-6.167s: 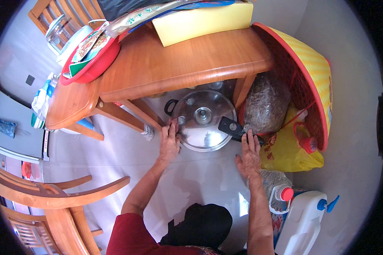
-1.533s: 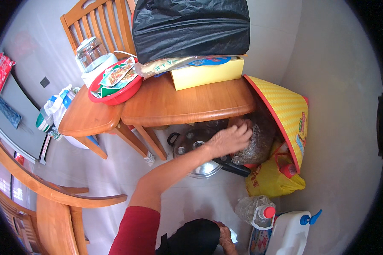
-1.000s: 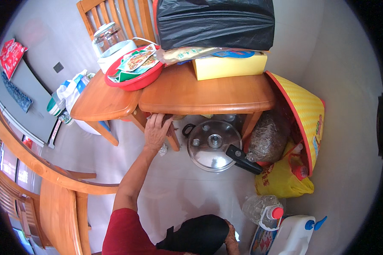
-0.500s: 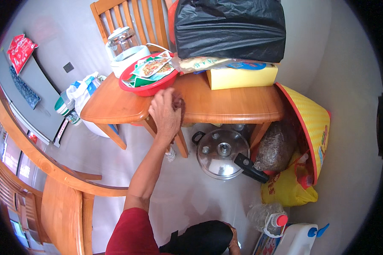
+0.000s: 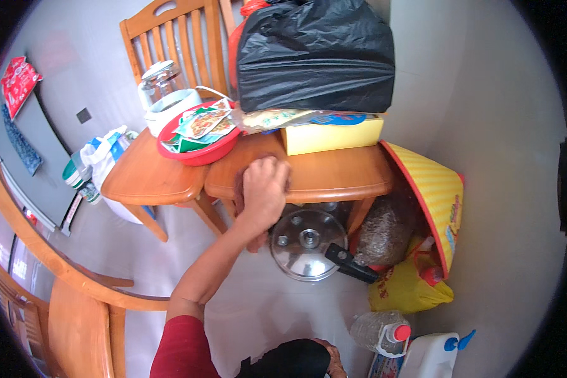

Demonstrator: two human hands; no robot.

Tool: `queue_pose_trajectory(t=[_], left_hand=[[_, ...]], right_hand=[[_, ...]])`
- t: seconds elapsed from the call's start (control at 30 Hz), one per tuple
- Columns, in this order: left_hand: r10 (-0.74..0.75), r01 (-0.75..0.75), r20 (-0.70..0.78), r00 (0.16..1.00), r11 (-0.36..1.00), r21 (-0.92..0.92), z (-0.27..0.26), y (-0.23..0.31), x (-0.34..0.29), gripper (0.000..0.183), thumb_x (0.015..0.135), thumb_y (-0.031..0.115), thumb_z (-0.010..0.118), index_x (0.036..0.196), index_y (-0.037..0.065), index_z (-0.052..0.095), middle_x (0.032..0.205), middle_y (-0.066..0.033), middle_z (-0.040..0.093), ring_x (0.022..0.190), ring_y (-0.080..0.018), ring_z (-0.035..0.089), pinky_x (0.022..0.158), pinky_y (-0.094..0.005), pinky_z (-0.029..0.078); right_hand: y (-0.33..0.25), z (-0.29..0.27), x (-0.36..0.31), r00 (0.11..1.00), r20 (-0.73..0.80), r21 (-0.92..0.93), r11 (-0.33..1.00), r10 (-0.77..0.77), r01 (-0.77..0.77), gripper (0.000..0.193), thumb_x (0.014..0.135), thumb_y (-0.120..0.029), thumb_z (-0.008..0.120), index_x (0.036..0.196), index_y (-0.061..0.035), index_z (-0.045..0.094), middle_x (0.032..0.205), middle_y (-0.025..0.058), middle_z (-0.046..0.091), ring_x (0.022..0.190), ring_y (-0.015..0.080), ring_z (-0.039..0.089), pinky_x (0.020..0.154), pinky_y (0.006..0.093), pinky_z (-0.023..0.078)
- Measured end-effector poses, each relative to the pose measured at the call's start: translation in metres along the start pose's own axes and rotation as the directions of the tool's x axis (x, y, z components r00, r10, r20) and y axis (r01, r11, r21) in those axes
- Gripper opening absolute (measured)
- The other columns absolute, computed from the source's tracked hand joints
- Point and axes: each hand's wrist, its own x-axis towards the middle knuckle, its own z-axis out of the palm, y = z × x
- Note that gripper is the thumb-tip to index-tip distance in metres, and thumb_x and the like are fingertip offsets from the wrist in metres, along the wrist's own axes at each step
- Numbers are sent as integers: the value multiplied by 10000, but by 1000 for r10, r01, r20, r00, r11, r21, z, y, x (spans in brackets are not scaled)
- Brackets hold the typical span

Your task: The person cleans a white plastic container, a clear bottle, a bag of dried herbs, and a metal pot using a brown cloth. They then wipe a round wooden table and arrange items on it, including a red bowl and a smiley-face coaster.

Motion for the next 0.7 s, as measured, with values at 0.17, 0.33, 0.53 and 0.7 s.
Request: queue_pose_trajectory(t=[0.17,0.33,0.53,0.7], left_hand=[[249,-170,172,953,910,-378,29,61,20,484,653,-97,529,1108,67,549,1147,-141,494,1057,-353,472,894,-417,378],[81,-33,80,994,879,-476,77,107,64,608,653,-170,535,1197,95,471,1259,-202,386,1228,-393,398,978,-437,419],[265,-250,407,874,964,-90,83,118,60,489,876,368,528,1319,161,504,1366,-152,412,1245,-335,405,996,-465,360],[377,-367,381,844,925,-102,50,88,43,503,805,360,621,1266,183,524,1293,-139,447,1182,-321,442,937,-436,380]], right_hand=[[7,-8,-10,999,-6,-124,991,39,-40,405,801,-102,581,1204,-143,562,1164,166,605,1071,356,584,920,413,467],[-9,-9,-15,1000,-22,-101,995,-18,16,388,793,-111,586,1178,-151,561,1148,165,608,1053,365,585,892,428,480],[-24,-27,-31,979,-43,-9,980,198,-198,289,803,-120,602,1092,-132,598,1023,154,638,928,371,619,768,434,496],[-25,-25,-43,984,-113,63,989,139,-132,192,858,-160,620,1040,-99,622,891,131,659,788,262,654,686,394,512]])
